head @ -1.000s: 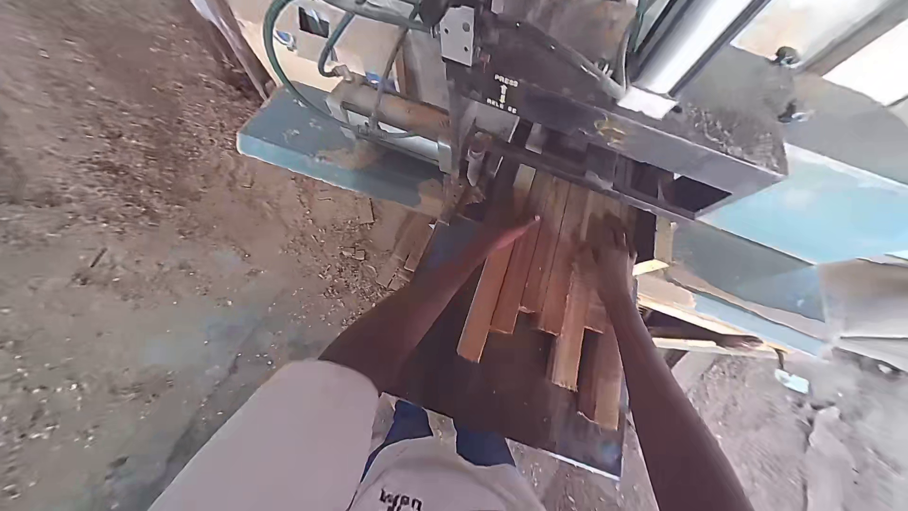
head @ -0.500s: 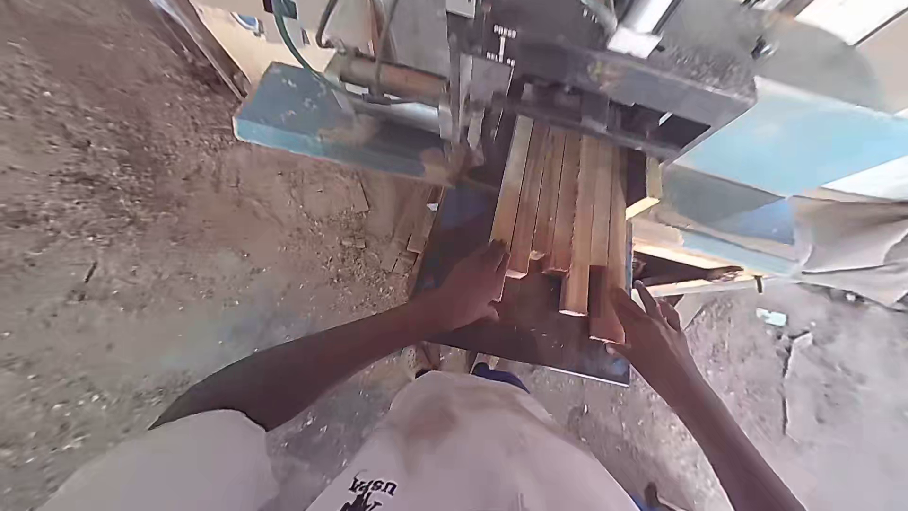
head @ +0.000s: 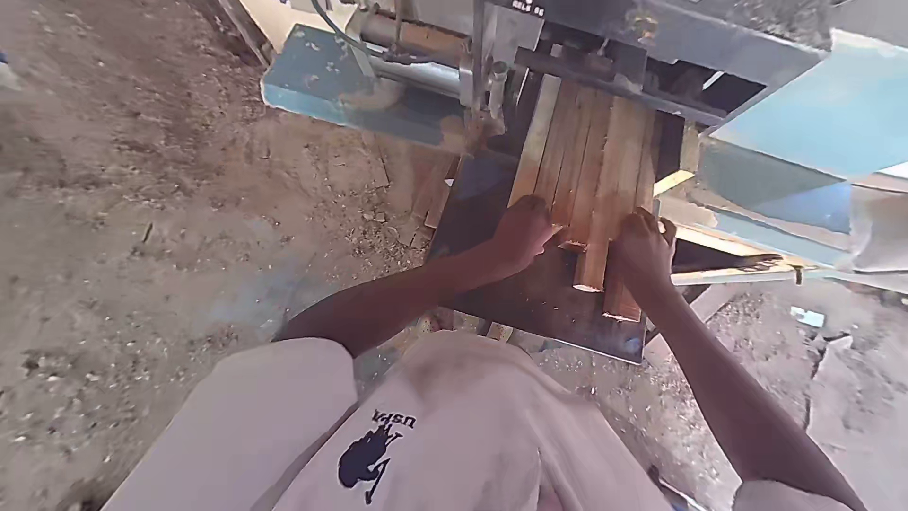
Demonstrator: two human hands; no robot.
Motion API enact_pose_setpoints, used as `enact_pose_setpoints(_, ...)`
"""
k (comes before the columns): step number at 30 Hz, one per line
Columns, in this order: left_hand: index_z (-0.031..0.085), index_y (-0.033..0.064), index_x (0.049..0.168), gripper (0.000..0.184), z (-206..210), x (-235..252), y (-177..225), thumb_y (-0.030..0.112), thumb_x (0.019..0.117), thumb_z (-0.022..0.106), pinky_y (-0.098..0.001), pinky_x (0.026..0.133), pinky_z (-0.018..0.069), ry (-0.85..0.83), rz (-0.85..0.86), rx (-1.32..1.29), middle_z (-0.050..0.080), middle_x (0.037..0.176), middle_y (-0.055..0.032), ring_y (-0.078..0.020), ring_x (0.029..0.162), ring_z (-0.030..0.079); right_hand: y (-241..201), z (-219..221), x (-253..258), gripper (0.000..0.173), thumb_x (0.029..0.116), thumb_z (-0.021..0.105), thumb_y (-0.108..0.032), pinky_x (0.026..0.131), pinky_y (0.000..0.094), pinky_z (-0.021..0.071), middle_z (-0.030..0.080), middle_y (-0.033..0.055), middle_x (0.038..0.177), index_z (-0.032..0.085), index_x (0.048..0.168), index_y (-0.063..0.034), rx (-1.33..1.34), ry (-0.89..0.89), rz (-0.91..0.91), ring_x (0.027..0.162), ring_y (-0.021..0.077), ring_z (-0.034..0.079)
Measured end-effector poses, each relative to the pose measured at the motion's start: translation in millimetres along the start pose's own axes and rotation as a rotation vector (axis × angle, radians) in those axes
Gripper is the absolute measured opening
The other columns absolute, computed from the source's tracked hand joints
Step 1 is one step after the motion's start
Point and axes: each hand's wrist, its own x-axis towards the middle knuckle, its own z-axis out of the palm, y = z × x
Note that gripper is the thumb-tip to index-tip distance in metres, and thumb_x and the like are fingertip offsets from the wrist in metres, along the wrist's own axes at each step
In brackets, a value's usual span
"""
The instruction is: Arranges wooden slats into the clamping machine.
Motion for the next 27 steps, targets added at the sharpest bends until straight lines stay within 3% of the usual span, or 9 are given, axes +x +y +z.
enact_pose_setpoints(3, 0.064, -0.0070, 0.126, 0.052, -0.6, 0.4, 0.4, 0.027, 0.0897, 0.078, -0.0481, 0.114, 0.0395, -0.032, 0.010, 0.054, 0.060, 0.134, -0.0259, -0.0387, 0.129, 0.056, 2.1, -4.2, -5.9, 0.026, 0.0913, 0.068, 0.001, 0.111, 0.0689, 0.0344, 0.063, 0.0245, 0.132, 0.068, 0.117, 0.0062, 0.078, 0.011, -0.013, 0.137, 0.0442, 0.050)
enact_pose_setpoints(8, 0.058, -0.0055, 0.137, 0.066, 4.1, -3.9, -7.3, 0.039, 0.0916, 0.075, -0.0493, 0.118, 0.0342, 0.005, 0.034, 0.021, 0.048, 0.151, -0.0227, -0.0368, 0.140, 0.047, -35.8, -62.3, -49.7, 0.069, 0.0797, 0.088, -0.024, 0.113, 0.0686, 0.0321, 0.046, 0.0241, 0.153, 0.059, 0.137, 0.0009, 0.038, -0.495, -0.046, 0.148, 0.0473, 0.033)
enact_pose_setpoints(10, 0.054, -0.0032, 0.141, 0.081, 2.2, 6.4, -2.1, 0.051, 0.0861, 0.077, -0.0506, 0.122, 0.0278, 0.023, 0.012, 0.009, 0.036, 0.163, -0.0179, -0.0342, 0.151, 0.034, -56.1, -44.3, -74.2, 0.050, 0.0880, 0.076, -0.007, 0.118, 0.0671, 0.0262, 0.052, 0.0282, 0.147, 0.061, 0.133, 0.0065, 0.030, -0.381, -0.115, 0.142, 0.0476, 0.043)
enact_pose_setpoints(11, 0.052, -0.0027, 0.144, 0.085, 2.5, 12.5, 0.9, 0.053, 0.0850, 0.077, -0.0506, 0.122, 0.0283, 0.045, 0.013, 0.006, 0.037, 0.162, -0.0180, -0.0342, 0.151, 0.034, -59.6, -23.1, -81.7, 0.035, 0.0877, 0.068, 0.004, 0.114, 0.0656, 0.0332, 0.062, 0.0292, 0.134, 0.066, 0.122, 0.0089, 0.017, -0.183, -0.151, 0.129, 0.0467, 0.057)
enact_pose_setpoints(13, 0.051, -0.0044, 0.144, 0.071, 0.9, 25.8, 11.1, 0.034, 0.0901, 0.077, -0.0495, 0.118, 0.0345, 0.053, 0.015, 0.015, 0.045, 0.155, -0.0206, -0.0357, 0.144, 0.043, -59.3, -5.8, -85.2, 0.025, 0.0877, 0.062, 0.011, 0.110, 0.0651, 0.0383, 0.068, 0.0272, 0.119, 0.070, 0.112, 0.0084, 0.040, 0.005, -0.141, 0.115, 0.0442, 0.065)
enact_pose_setpoints(17, 0.068, -0.0047, 0.120, 0.032, -5.2, 39.5, 17.3, -0.006, 0.0881, 0.065, -0.0483, 0.111, 0.0421, 0.056, 0.039, 0.054, 0.063, 0.131, -0.0231, -0.0377, 0.129, 0.057, -62.8, -42.4, -65.4, 0.038, 0.0890, 0.078, -0.016, 0.117, 0.0670, 0.0249, 0.062, 0.0217, 0.136, 0.069, 0.122, 0.0013, 0.076, -0.247, -0.008, 0.138, 0.0419, 0.049)
enact_pose_setpoints(19, 0.068, -0.0029, 0.122, 0.037, -5.5, 42.1, 16.2, -0.005, 0.0848, 0.069, -0.0495, 0.117, 0.0359, 0.021, 0.045, 0.052, 0.062, 0.134, -0.0226, -0.0374, 0.135, 0.053, -69.2, -42.0, -46.6, 0.048, 0.0878, 0.080, -0.020, 0.116, 0.0687, 0.0248, 0.057, 0.0219, 0.144, 0.066, 0.129, 0.0004, 0.072, -0.229, 0.004, 0.145, 0.0451, 0.038)
enact_pose_setpoints(23, 0.069, 0.0012, 0.122, 0.046, 10.8, 41.7, 7.1, 0.004, 0.0780, 0.080, -0.0498, 0.109, 0.0421, 0.153, 0.083, 0.021, 0.064, 0.131, -0.0189, -0.0344, 0.124, 0.059, -74.9, -8.8, -2.1, 0.015, 0.0908, 0.067, 0.001, 0.118, 0.0660, 0.0255, 0.068, 0.0193, 0.117, 0.071, 0.105, 0.0005, 0.107, -0.018, 0.006, 0.122, 0.0383, 0.061)
enact_pose_setpoints(27, 0.073, 0.0079, 0.116, 0.023, -10.6, 26.3, -1.6, 0.017, 0.0949, 0.070, -0.0572, 0.118, 0.0285, 0.146, 0.122, -0.134, 0.068, 0.126, -0.0118, -0.0327, 0.137, 0.049, -81.3, -24.5, -7.6, 0.032, 0.0943, 0.066, -0.005, 0.117, 0.0699, 0.0241, 0.063, 0.0244, 0.132, 0.067, 0.125, 0.0000, 0.098, -0.124, 0.067, 0.132, 0.0451, 0.053)
